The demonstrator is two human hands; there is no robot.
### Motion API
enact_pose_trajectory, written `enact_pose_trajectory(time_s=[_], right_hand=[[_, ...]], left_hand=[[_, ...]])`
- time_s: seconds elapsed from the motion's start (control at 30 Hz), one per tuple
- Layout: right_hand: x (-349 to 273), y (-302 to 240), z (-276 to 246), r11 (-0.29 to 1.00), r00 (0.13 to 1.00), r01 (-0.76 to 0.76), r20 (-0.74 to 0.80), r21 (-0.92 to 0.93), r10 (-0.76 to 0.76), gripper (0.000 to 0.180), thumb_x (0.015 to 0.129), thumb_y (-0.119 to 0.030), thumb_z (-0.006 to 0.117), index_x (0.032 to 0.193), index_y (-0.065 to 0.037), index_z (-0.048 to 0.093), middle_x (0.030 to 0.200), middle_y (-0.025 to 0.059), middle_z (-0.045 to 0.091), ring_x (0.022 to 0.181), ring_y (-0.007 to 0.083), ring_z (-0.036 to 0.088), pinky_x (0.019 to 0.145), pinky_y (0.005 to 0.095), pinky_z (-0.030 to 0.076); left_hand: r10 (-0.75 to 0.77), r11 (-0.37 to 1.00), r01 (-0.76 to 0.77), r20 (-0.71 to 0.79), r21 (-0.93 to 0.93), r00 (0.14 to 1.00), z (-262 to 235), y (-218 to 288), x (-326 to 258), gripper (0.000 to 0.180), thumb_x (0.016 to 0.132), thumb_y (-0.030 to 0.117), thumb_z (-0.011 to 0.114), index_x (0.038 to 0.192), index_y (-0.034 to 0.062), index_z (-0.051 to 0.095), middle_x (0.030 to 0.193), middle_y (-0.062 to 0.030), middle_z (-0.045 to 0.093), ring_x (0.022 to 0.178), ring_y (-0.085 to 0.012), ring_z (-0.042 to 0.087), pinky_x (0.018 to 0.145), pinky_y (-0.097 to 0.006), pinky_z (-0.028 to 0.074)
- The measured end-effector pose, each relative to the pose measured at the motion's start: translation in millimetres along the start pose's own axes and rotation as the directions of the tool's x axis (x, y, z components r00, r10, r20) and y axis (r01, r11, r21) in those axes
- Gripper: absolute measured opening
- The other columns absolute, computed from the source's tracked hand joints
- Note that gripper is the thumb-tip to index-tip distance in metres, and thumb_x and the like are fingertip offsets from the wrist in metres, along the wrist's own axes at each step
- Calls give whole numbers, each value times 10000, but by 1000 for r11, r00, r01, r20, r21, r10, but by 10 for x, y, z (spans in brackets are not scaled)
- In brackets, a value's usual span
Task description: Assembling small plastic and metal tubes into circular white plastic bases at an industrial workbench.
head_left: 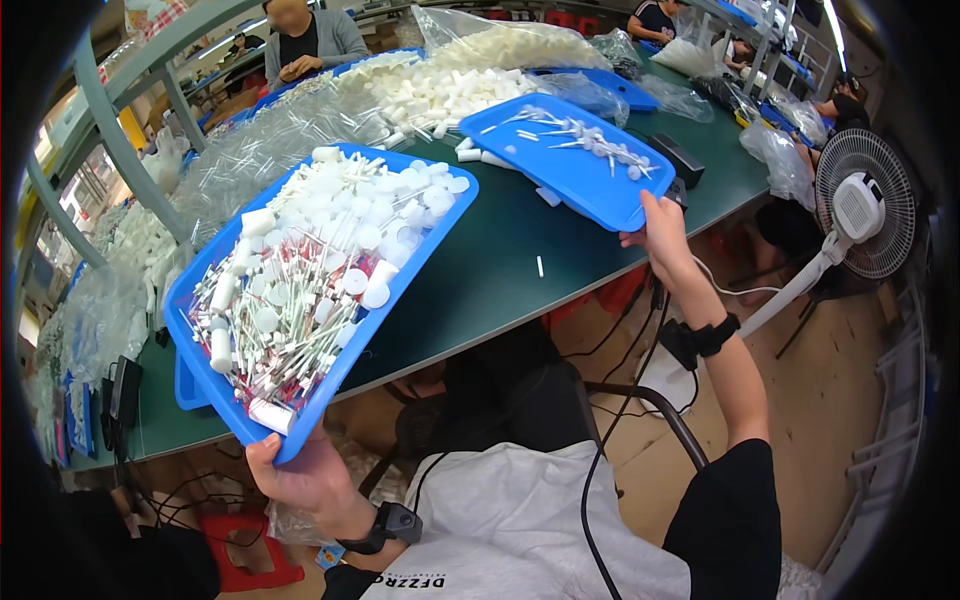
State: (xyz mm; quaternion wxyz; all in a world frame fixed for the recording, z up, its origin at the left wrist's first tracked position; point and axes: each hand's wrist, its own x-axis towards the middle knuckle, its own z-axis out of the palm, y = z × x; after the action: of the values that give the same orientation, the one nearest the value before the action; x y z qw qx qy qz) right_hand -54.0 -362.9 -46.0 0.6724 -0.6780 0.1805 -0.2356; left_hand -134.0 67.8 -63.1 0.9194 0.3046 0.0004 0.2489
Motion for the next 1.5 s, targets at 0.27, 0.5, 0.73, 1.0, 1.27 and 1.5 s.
enact_pose_trajectory(time_s=[0.27, 0.5, 0.73, 1.0, 1.27, 1.5], right_hand=[[-97, 141, 458, 976, 998, -23, -56, 215, 35, 307, 1023, -217, 331, 1130, 70, 347, 1112, 242, 538, 892, 337, 658, 727, 435, 601], [-254, 35, 729, 925, 991, -91, 129, 368, 46, 400, 1026, -151, 267, 1329, 106, 221, 1307, 272, 408, 1181, 403, 513, 966, 506, 511], [179, 211, 610, 882, 971, -223, 171, 415, 166, 372, 1004, -111, 255, 1283, 134, 268, 1264, 290, 441, 1111, 447, 546, 918, 537, 531], [548, 245, 301, 858, 960, -260, 211, 444, 182, 448, 1030, -174, 278, 1349, 124, 178, 1391, 322, 273, 1216, 447, 453, 1001, 545, 464], [-353, 69, 585, 743, 949, 129, 299, -657, 99, 466, 892, -420, 599, 976, 26, 493, 917, 157, 605, 653, 243, 629, 576, 349, 516], [-679, 322, 924, 222, 766, 614, 504, -757, -400, 185, 842, -133, 631, 848, 4, 508, 855, 168, 537, 723, 357, 618, 626, 441, 500]], left_hand=[[42, 995, -39, -25, 90, 999, 18, -78, 8, 641, 704, 177, 563, 1277, -82, 438, 1196, -201, 552, 1033, -289, 602, 854, -397, 554], [20, 989, -6, -88, 148, 996, 151, -135, -77, 667, 686, 198, 562, 1282, -75, 437, 1206, -189, 534, 1041, -280, 581, 857, -390, 523], [-15, 990, 29, -103, 136, 995, 237, -127, -149, 668, 680, 194, 549, 1285, -66, 434, 1209, -183, 533, 1058, -276, 572, 869, -389, 513], [-61, 991, 76, -133, 110, 989, 254, -149, -183, 677, 664, 182, 544, 1287, -60, 437, 1186, -181, 544, 1026, -281, 575, 835, -376, 504], [-72, 991, 84, -119, 102, 990, 160, -334, -209, 692, 661, 169, 541, 1303, -59, 416, 1224, -178, 521, 1085, -274, 544, 906, -386, 457], [-124, 991, 126, -48, 38, 991, 104, -436, -164, 698, 670, 166, 537, 1315, -60, 398, 1242, -180, 507, 1119, -286, 527, 942, -407, 443]])
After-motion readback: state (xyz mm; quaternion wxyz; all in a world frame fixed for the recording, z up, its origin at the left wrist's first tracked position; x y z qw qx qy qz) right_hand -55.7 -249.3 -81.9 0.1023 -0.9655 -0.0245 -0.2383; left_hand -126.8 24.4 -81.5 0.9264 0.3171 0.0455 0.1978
